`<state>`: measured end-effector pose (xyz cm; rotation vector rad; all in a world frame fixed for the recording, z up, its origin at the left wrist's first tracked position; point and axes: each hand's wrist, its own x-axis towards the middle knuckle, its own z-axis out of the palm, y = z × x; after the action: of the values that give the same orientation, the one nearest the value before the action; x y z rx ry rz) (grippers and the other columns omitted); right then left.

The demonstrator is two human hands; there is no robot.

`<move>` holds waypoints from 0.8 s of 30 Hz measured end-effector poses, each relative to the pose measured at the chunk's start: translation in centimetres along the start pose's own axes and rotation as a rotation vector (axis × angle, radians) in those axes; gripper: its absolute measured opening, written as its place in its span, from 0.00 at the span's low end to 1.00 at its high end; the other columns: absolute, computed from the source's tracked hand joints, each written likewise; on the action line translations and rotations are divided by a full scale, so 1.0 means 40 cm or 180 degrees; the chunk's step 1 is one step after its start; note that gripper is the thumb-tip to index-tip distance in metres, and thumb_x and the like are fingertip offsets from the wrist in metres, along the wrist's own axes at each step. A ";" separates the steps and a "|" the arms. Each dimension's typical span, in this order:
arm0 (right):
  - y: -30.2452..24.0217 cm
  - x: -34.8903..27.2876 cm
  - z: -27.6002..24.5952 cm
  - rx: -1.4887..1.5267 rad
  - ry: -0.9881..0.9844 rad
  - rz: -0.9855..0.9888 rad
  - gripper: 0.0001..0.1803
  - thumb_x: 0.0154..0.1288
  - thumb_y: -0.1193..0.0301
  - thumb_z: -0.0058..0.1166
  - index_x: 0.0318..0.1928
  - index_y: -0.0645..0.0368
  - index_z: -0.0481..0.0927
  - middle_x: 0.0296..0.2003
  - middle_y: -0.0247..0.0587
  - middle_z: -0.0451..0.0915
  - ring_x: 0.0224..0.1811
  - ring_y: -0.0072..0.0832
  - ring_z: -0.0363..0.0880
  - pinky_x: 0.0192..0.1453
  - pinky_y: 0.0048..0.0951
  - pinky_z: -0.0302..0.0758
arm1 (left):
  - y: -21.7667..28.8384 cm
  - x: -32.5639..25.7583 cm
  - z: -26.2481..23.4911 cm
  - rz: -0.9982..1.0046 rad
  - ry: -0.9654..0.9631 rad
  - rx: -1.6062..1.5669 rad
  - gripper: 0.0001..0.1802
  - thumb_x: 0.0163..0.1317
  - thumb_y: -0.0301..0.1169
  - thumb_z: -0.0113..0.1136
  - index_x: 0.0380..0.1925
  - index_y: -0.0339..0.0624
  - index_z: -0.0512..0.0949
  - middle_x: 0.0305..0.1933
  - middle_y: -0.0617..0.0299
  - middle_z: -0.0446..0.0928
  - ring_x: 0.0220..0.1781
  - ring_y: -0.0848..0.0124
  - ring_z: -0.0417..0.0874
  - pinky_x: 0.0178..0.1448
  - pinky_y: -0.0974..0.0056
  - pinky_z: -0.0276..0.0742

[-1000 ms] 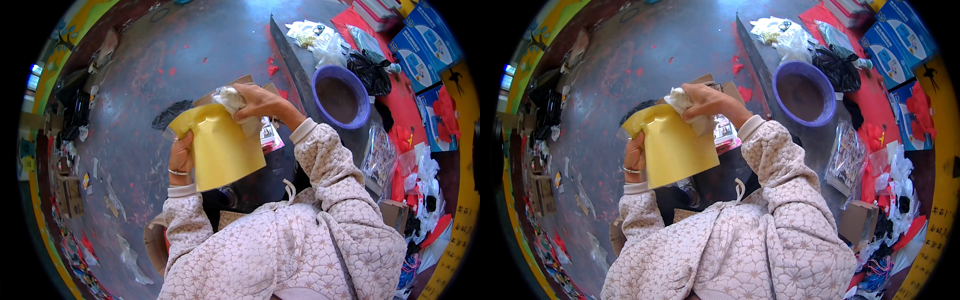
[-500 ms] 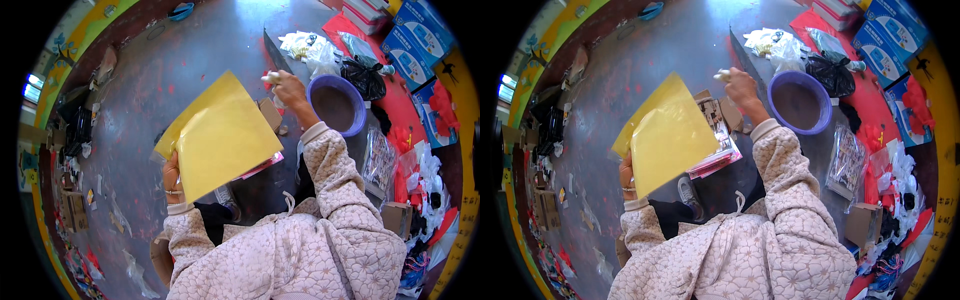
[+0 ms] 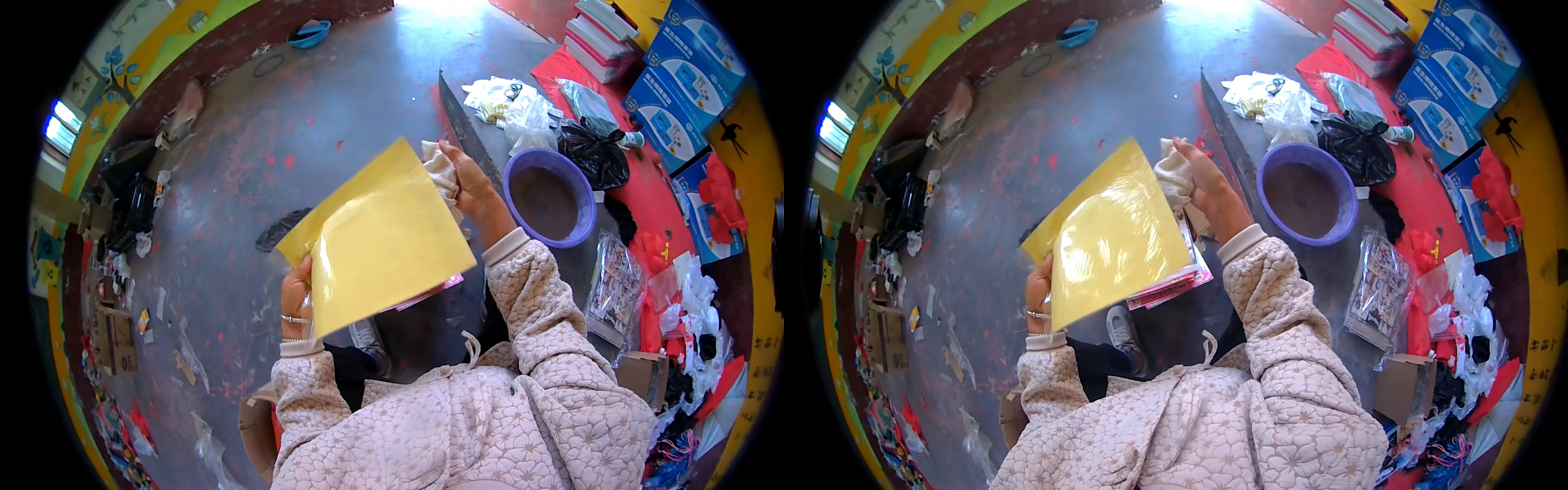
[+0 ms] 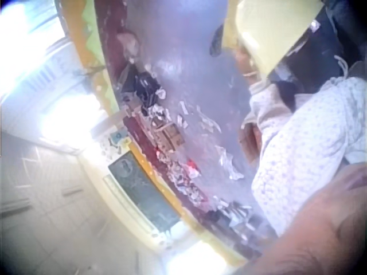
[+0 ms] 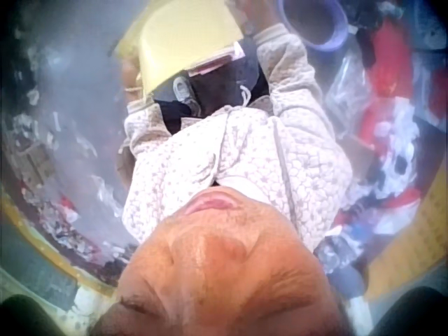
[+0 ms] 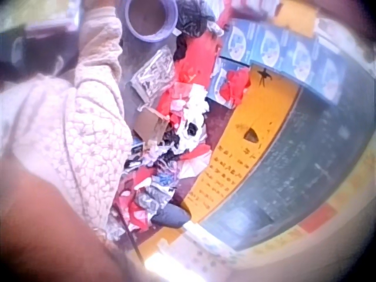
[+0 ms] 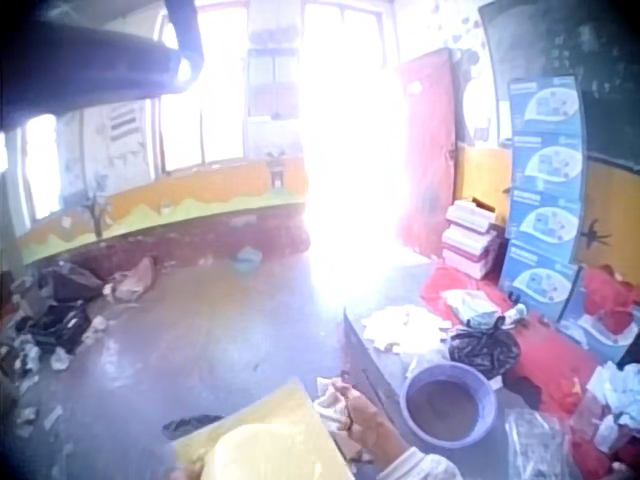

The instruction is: The person sits on the floor and wipes the surfaces of several photo cards with a white cloth. They handle the cards one at a time, turning them over to clean both sides, then place them into a stack.

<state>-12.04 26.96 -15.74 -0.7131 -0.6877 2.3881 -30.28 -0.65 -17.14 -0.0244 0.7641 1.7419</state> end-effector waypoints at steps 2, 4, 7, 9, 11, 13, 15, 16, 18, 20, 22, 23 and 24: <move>0.001 -0.053 0.080 0.0263 -0.0431 0.0067 0.16 0.56 0.65 0.54 0.40 0.62 0.70 0.28 0.36 0.73 0.27 0.24 0.75 0.30 0.26 0.75 | -0.003 0.019 -0.043 -0.0099 0.0279 0.0139 0.16 0.62 0.28 0.45 0.50 0.35 0.66 0.45 0.52 0.75 0.44 0.63 0.79 0.47 0.61 0.77; 0.009 -0.059 0.083 -0.0730 -0.0512 -0.0127 0.17 0.54 0.66 0.55 0.42 0.62 0.70 0.29 0.36 0.74 0.27 0.23 0.75 0.30 0.25 0.74 | -0.013 0.029 -0.050 -0.0081 0.0193 0.0479 0.16 0.62 0.26 0.46 0.49 0.35 0.66 0.44 0.53 0.75 0.43 0.64 0.79 0.46 0.62 0.77; 0.021 -0.038 0.046 -0.1890 -0.0461 -0.0245 0.15 0.52 0.71 0.56 0.41 0.64 0.73 0.29 0.36 0.75 0.27 0.23 0.75 0.32 0.25 0.72 | -0.020 0.039 -0.046 0.0065 0.0146 0.0961 0.15 0.61 0.26 0.46 0.48 0.33 0.67 0.43 0.54 0.75 0.41 0.66 0.79 0.45 0.64 0.77; 0.024 -0.014 0.019 -0.1942 -0.0296 -0.0149 0.13 0.52 0.73 0.55 0.39 0.65 0.74 0.29 0.37 0.76 0.27 0.23 0.75 0.32 0.25 0.72 | -0.010 0.015 -0.007 0.0054 0.0133 0.1301 0.16 0.62 0.30 0.46 0.48 0.33 0.67 0.42 0.54 0.76 0.41 0.66 0.80 0.45 0.65 0.77; 0.013 -0.031 0.033 -0.1712 -0.0043 -0.0090 0.09 0.54 0.74 0.53 0.36 0.64 0.76 0.28 0.38 0.76 0.26 0.23 0.76 0.31 0.25 0.72 | -0.009 0.003 -0.001 -0.0012 -0.0052 0.1157 0.16 0.61 0.28 0.47 0.49 0.33 0.67 0.44 0.54 0.75 0.42 0.67 0.79 0.45 0.65 0.77; 0.007 -0.043 0.046 -0.1736 0.0086 -0.0069 0.09 0.55 0.74 0.52 0.36 0.64 0.76 0.28 0.38 0.77 0.26 0.23 0.76 0.30 0.25 0.72 | -0.010 -0.005 -0.001 -0.0027 -0.0160 0.0991 0.16 0.61 0.26 0.47 0.49 0.32 0.66 0.45 0.52 0.73 0.43 0.66 0.78 0.47 0.64 0.76; 0.001 -0.062 0.065 -0.1703 0.0279 -0.0026 0.09 0.55 0.72 0.54 0.36 0.65 0.76 0.26 0.37 0.76 0.25 0.22 0.76 0.29 0.25 0.72 | -0.009 -0.007 0.003 -0.0037 -0.0170 0.1014 0.16 0.61 0.26 0.47 0.49 0.32 0.66 0.46 0.52 0.73 0.43 0.66 0.78 0.47 0.64 0.76; 0.001 -0.060 0.061 -0.1718 0.0319 -0.0015 0.09 0.55 0.72 0.54 0.35 0.65 0.75 0.26 0.37 0.76 0.24 0.22 0.76 0.28 0.25 0.72 | -0.009 -0.007 0.002 -0.0045 -0.0176 0.1027 0.16 0.61 0.26 0.47 0.49 0.32 0.66 0.46 0.52 0.73 0.43 0.66 0.78 0.47 0.63 0.76; -0.013 -0.039 0.032 -0.1884 0.0644 -0.0307 0.09 0.55 0.71 0.55 0.33 0.64 0.75 0.24 0.36 0.75 0.22 0.23 0.75 0.25 0.25 0.71 | -0.011 0.012 -0.028 -0.0061 -0.0119 0.1139 0.16 0.61 0.27 0.47 0.49 0.32 0.66 0.46 0.52 0.73 0.43 0.65 0.78 0.47 0.63 0.76; -0.041 0.005 -0.036 -0.2176 0.1251 -0.0887 0.09 0.55 0.70 0.55 0.31 0.63 0.74 0.22 0.36 0.75 0.19 0.23 0.74 0.19 0.25 0.69 | -0.008 0.021 -0.043 -0.0226 0.0035 0.1032 0.17 0.62 0.28 0.46 0.50 0.33 0.66 0.46 0.52 0.73 0.43 0.65 0.78 0.47 0.64 0.76; -0.095 -0.008 -0.044 -0.1483 0.1577 -0.1387 0.07 0.57 0.70 0.52 0.29 0.60 0.74 0.20 0.34 0.73 0.16 0.22 0.72 0.16 0.25 0.68 | 0.003 0.012 -0.047 -0.0475 0.0329 0.0691 0.17 0.62 0.29 0.46 0.50 0.33 0.66 0.46 0.52 0.73 0.43 0.65 0.78 0.46 0.64 0.76; -0.111 -0.014 -0.036 -0.1124 0.1724 -0.1638 0.06 0.58 0.70 0.51 0.28 0.59 0.74 0.19 0.32 0.72 0.15 0.21 0.70 0.14 0.25 0.67 | 0.004 0.018 -0.063 -0.0368 0.0317 0.0754 0.17 0.63 0.29 0.45 0.50 0.34 0.66 0.46 0.52 0.73 0.44 0.64 0.78 0.47 0.64 0.76; -0.110 -0.021 -0.030 -0.0960 0.1139 -0.1494 0.06 0.58 0.69 0.50 0.28 0.58 0.74 0.19 0.33 0.72 0.14 0.21 0.69 0.12 0.24 0.64 | -0.003 0.032 -0.084 -0.0271 0.0300 0.0814 0.17 0.63 0.29 0.45 0.50 0.34 0.66 0.46 0.52 0.73 0.45 0.64 0.77 0.47 0.63 0.76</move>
<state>-9.16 29.99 -13.70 -0.9521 -0.9466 1.6964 -31.82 -1.23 -20.35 0.0343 1.0361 1.5606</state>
